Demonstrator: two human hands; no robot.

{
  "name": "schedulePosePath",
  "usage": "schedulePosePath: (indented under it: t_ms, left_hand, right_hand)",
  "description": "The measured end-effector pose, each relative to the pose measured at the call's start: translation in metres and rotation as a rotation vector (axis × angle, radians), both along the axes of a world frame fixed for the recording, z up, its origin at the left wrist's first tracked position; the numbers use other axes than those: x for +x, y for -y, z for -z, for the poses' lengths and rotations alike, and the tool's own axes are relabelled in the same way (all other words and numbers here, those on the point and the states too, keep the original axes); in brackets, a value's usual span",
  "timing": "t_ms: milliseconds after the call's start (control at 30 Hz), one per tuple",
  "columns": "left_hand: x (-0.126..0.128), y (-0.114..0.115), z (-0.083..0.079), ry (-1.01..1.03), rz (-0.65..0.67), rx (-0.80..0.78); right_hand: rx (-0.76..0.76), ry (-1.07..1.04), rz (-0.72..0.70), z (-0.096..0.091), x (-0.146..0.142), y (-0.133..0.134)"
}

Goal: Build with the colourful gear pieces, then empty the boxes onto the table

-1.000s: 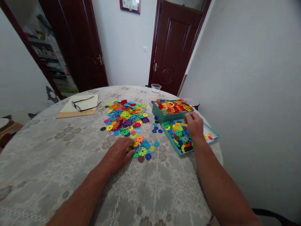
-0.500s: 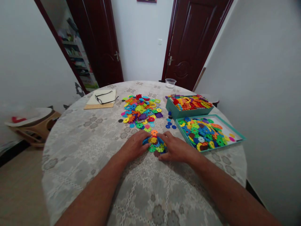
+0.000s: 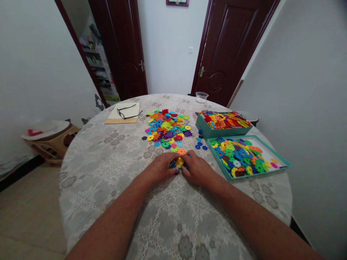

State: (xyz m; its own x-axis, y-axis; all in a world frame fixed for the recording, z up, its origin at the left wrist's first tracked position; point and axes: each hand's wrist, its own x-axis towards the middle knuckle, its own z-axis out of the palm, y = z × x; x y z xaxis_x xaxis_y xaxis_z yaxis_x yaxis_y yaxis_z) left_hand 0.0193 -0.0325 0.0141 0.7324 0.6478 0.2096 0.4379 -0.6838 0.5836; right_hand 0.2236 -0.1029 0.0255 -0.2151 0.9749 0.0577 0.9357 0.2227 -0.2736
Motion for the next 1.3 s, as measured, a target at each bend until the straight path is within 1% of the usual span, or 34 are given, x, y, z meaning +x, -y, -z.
schedulePosePath:
  t_ms: [167, 333, 433, 600, 733, 800, 900, 1133, 1300]
  left_hand:
    - [-0.001, 0.004, 0.0, -0.049, 0.003, 0.057]
    - [-0.001, 0.003, 0.003, -0.078, 0.009, 0.105]
    - [0.0, 0.0, 0.007, -0.043, 0.0, 0.112]
    - [0.003, -0.003, 0.01, 0.028, -0.036, 0.08]
    - [0.005, -0.003, 0.012, 0.063, -0.094, 0.019]
    - [0.006, -0.003, 0.013, 0.078, -0.126, 0.023]
    - [0.007, -0.001, 0.013, 0.097, -0.158, 0.035]
    - [0.006, 0.001, 0.003, 0.101, -0.171, -0.023]
    - [0.006, -0.001, 0.004, 0.125, -0.164, -0.031]
  right_hand:
    - [0.011, -0.001, 0.013, 0.004, 0.0, -0.006]
    - [0.037, -0.05, -0.023, 0.005, 0.003, -0.006]
    - [0.038, -0.063, -0.062, 0.003, 0.005, -0.002]
    - [0.032, -0.068, -0.12, 0.001, 0.001, 0.0]
    - [0.034, -0.069, -0.073, 0.002, -0.01, -0.003]
    - [0.033, -0.053, -0.038, 0.003, -0.016, -0.005]
    - [0.043, -0.007, -0.04, 0.005, -0.022, -0.006]
    - [0.078, 0.114, -0.043, 0.006, -0.028, -0.007]
    - [0.062, 0.186, -0.005, 0.009, -0.025, -0.013]
